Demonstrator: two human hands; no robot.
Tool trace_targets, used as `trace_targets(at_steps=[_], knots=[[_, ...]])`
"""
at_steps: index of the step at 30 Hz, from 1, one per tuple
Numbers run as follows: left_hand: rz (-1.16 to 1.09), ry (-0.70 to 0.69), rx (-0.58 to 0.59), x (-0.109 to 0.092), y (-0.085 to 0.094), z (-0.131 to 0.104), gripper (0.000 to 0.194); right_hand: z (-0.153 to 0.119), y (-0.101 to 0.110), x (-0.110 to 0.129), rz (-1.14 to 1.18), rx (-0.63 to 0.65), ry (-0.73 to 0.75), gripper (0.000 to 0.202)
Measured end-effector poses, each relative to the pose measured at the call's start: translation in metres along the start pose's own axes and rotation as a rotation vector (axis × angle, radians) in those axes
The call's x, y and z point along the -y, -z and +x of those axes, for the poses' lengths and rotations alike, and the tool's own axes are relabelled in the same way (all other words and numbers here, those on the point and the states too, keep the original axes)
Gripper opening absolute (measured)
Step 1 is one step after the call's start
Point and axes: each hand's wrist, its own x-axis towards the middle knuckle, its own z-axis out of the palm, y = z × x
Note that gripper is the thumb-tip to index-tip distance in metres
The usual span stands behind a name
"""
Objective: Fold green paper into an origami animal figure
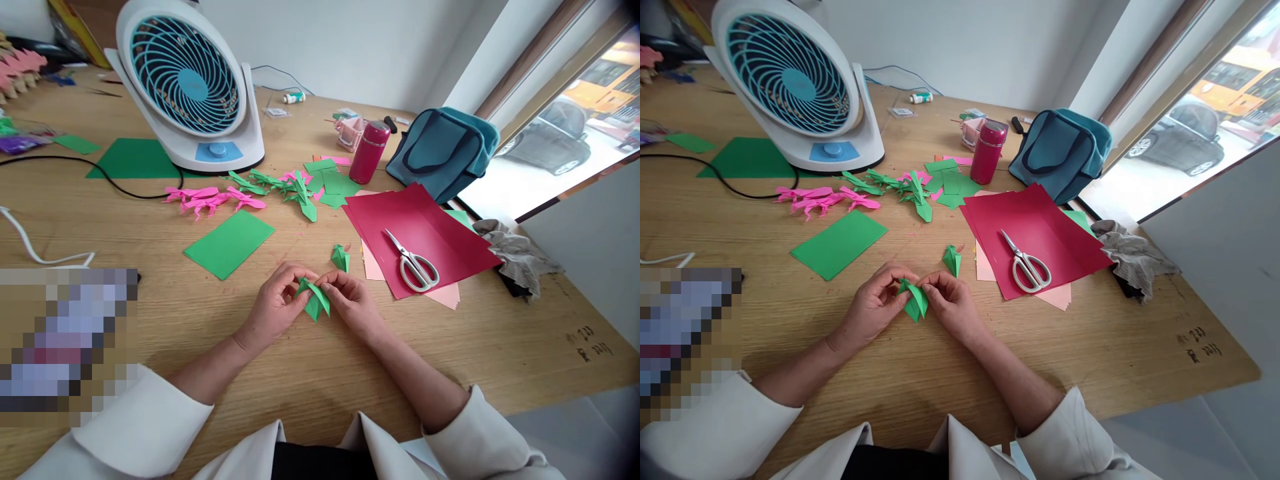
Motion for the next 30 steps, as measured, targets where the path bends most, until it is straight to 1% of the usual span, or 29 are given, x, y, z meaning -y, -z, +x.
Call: trace_targets(at_steps=[1, 3, 6, 10, 15, 20, 30], knots=[[0.005, 0.01, -0.008, 0.0009, 0.0003, 0.0003, 0.011, -0.0001, 0.0003, 0.0006, -0.012, 0.002, 0.006, 0.036], [-0.008, 0.056, -0.028, 0.003, 0.0005, 0.0011, 0.007, 0.0, 0.001, 0.0017, -0.033, 0.012, 0.023, 0.036], [-0.067, 0.12, -0.037, 0.0047, 0.0008, 0.0027, 0.011, 0.0005, 0.0019, 0.0027, -0.04, 0.054, 0.024, 0.037], [-0.148, 0.166, -0.025, 0.0027, 0.0018, 0.0048, 0.017, 0.0011, 0.0023, 0.0019, 0.022, 0.128, -0.009, 0.039], [-0.205, 0.221, -0.005, -0.0002, 0.0022, 0.004, 0.023, 0.0015, 0.0039, -0.0004, 0.092, 0.159, -0.011, 0.039], [-0.251, 0.242, -0.004, -0.0005, 0.0021, 0.0036, 0.023, 0.0021, 0.0044, 0.0009, 0.148, 0.172, -0.011, 0.037], [-0.225, 0.242, 0.02, 0.0057, 0.0022, 0.0033, 0.022, 0.0029, 0.0013, 0.0018, 0.231, 0.143, -0.064, 0.039]])
